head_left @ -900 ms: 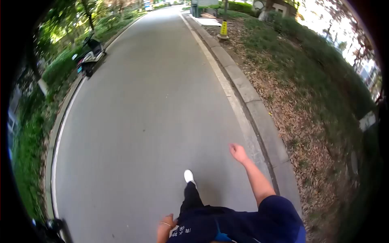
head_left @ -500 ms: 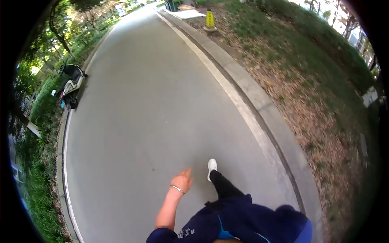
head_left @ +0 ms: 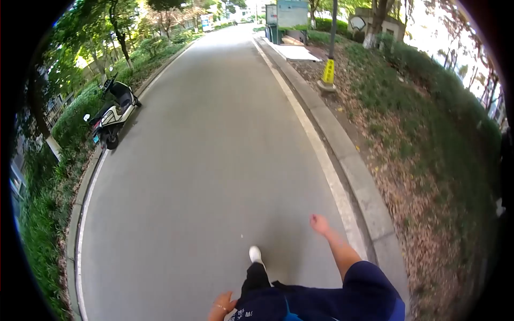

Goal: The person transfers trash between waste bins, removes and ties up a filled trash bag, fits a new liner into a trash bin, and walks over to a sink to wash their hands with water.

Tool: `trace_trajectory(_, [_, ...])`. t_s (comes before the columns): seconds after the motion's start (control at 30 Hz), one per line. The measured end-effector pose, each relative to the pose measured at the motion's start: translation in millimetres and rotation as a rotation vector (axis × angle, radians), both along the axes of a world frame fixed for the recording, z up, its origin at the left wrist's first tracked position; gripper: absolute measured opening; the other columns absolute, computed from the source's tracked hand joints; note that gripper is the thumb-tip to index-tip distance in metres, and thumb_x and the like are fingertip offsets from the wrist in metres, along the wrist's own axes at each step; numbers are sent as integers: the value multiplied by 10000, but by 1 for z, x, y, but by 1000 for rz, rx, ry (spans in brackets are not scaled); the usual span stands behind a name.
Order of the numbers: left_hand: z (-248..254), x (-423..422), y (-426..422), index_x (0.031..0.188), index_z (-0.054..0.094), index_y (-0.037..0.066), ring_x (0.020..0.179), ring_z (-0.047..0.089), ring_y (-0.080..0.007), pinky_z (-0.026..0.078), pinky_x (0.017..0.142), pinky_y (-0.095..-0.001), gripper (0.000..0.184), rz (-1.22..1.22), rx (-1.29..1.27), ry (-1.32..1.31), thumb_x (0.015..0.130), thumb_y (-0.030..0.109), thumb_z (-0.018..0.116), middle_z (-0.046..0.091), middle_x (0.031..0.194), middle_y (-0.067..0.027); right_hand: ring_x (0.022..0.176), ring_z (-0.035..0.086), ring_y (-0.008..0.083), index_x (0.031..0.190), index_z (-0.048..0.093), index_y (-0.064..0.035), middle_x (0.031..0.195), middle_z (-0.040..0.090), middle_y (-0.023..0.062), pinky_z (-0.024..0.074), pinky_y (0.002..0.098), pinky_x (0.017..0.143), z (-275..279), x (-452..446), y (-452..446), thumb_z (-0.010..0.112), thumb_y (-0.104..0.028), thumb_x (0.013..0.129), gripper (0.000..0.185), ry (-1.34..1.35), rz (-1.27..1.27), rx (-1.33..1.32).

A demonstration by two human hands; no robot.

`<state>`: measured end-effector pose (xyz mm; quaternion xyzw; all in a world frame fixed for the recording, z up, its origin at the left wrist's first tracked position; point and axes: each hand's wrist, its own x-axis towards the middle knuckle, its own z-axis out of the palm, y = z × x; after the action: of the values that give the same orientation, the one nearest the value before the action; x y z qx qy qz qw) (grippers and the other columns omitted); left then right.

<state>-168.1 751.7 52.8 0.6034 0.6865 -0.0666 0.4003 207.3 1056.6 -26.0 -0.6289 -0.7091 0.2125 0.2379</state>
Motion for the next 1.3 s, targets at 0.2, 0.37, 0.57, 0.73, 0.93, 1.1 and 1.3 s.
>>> trace_trajectory(0.2, [-14, -35, 181, 1090, 420, 64, 998, 442, -321, 365, 831, -402, 434, -16, -29, 127, 724, 284, 497, 465, 1071, -182, 665, 551, 221, 813, 535, -31, 698, 560, 125, 424, 319, 582, 45, -53, 187, 457, -187, 756, 183, 212, 3, 69])
trace_trajectory(0.37, [41, -35, 401, 1128, 376, 59, 975, 450, -318, 376, 819, -379, 442, -197, 146, 105, 725, 203, 487, 441, 1099, -161, 835, 511, 347, 868, 553, -52, 852, 558, 179, 395, 410, 746, -116, 3, 107, 436, -245, 710, 275, -253, 385, -645])
trace_trajectory(0.57, [89, -33, 608, 1148, 342, 68, 935, 480, -289, 400, 771, -395, 424, -409, 537, 7, 758, 184, 459, 465, 1065, -138, 842, 518, 332, 865, 564, -34, 910, 553, 158, 410, 411, 723, -127, 51, 81, 464, -210, 702, 260, -389, 130, -1157])
trace_trajectory(0.73, [2, -66, 702, 1114, 380, 54, 974, 456, -321, 378, 817, -391, 444, -429, 203, 73, 742, 269, 495, 447, 1082, -172, 822, 526, 321, 853, 563, -39, 885, 557, 159, 417, 404, 707, -157, 22, 218, 483, -189, 683, 241, -362, 67, -1242])
trace_trajectory(0.93, [-9, -132, 754, 1133, 379, 45, 1048, 394, -325, 336, 866, -395, 520, -112, -58, -47, 719, 326, 519, 423, 1123, -180, 724, 541, 328, 824, 543, -38, 765, 563, 175, 424, 408, 617, -84, -87, 565, 448, -212, 722, 223, -267, 52, -521])
trace_trajectory(1.1, [-41, -163, 846, 1157, 365, 49, 1086, 354, -338, 300, 902, -396, 605, 56, -163, 121, 674, 364, 549, 353, 1192, -193, 673, 553, 264, 850, 534, -27, 721, 559, 164, 424, 345, 592, 64, -174, 836, 455, -146, 738, 181, 311, -33, 41])
trace_trajectory(1.3, [-61, -189, 1057, 1151, 359, 45, 1063, 374, -344, 331, 880, -398, 572, 19, 59, 156, 687, 315, 558, 357, 1165, -213, 644, 521, 293, 785, 509, -22, 719, 553, 160, 404, 380, 577, -5, -169, 909, 438, -178, 732, 179, 16, -37, -336])
